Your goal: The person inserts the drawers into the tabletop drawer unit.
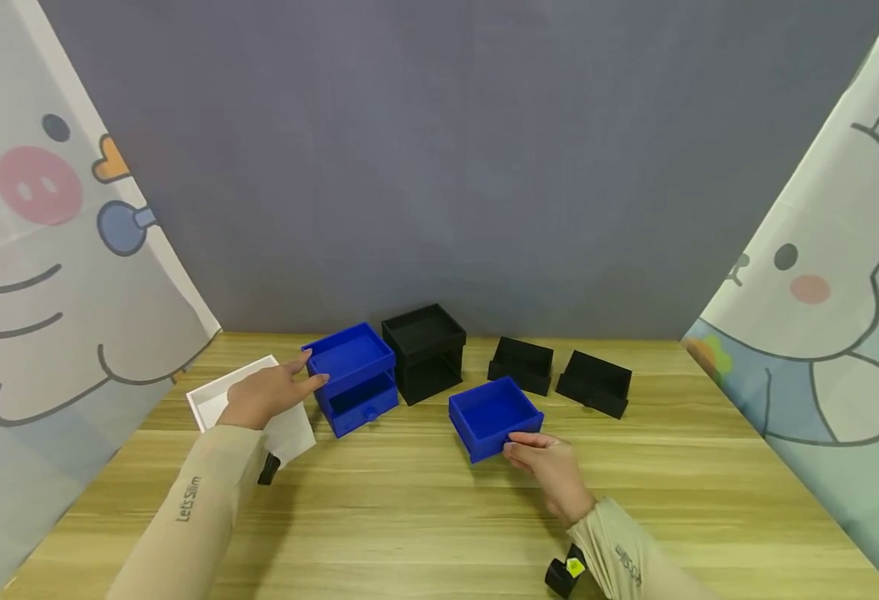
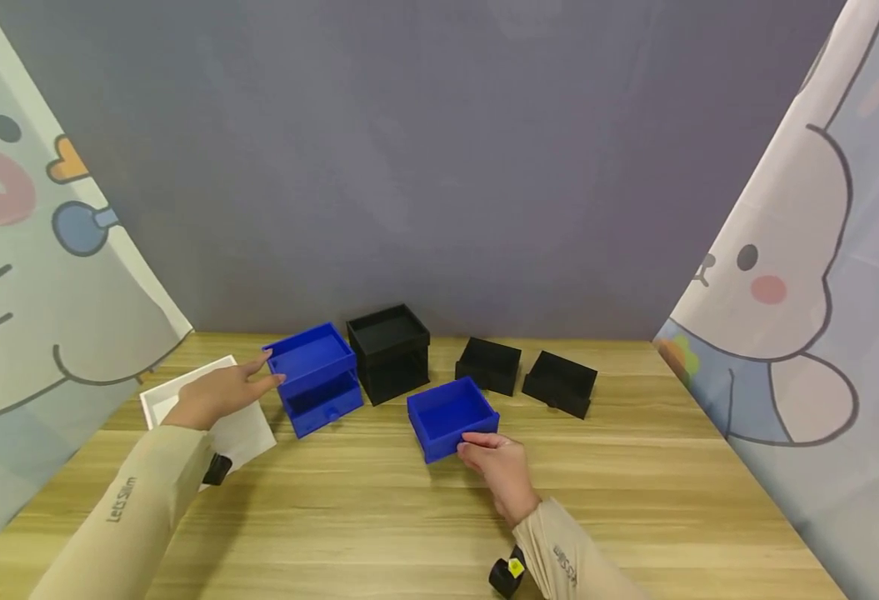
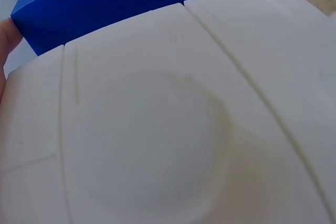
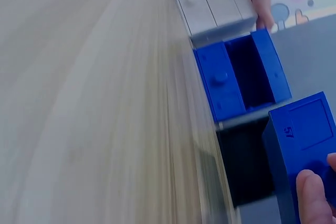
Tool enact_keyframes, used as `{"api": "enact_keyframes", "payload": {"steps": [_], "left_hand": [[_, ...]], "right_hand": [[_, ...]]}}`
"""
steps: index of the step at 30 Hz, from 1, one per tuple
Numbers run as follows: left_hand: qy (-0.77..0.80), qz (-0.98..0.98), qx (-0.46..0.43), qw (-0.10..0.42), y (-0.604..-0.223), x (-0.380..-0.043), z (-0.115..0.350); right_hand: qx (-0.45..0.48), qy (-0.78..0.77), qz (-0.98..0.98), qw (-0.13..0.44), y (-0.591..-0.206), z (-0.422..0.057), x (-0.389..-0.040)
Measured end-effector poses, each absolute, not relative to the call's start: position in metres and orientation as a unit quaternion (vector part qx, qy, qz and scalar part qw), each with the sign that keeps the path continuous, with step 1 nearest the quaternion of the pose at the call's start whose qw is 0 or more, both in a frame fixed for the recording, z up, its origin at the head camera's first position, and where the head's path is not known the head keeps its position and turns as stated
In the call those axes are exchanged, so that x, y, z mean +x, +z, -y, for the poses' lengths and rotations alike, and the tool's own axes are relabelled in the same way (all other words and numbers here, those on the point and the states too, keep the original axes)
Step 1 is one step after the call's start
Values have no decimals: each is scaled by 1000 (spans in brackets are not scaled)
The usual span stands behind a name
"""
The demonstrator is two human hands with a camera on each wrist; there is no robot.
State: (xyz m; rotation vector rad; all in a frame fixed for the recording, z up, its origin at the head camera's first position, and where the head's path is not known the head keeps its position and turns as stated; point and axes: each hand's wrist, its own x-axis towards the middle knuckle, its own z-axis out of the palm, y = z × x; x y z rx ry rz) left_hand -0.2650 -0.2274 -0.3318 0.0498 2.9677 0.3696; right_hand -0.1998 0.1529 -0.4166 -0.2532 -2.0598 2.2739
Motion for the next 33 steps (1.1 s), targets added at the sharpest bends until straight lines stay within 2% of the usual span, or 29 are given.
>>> {"api": "enact_keyframes", "payload": {"steps": [16,33], "left_hand": [[129,-990,17,58,-337,-273,216],[117,-991,9,62,-332,-264,224]], "right_hand": [[13,757,652,-30,-423,-100,-214],[46,789,611,-41,-426,-63,-230]]}}
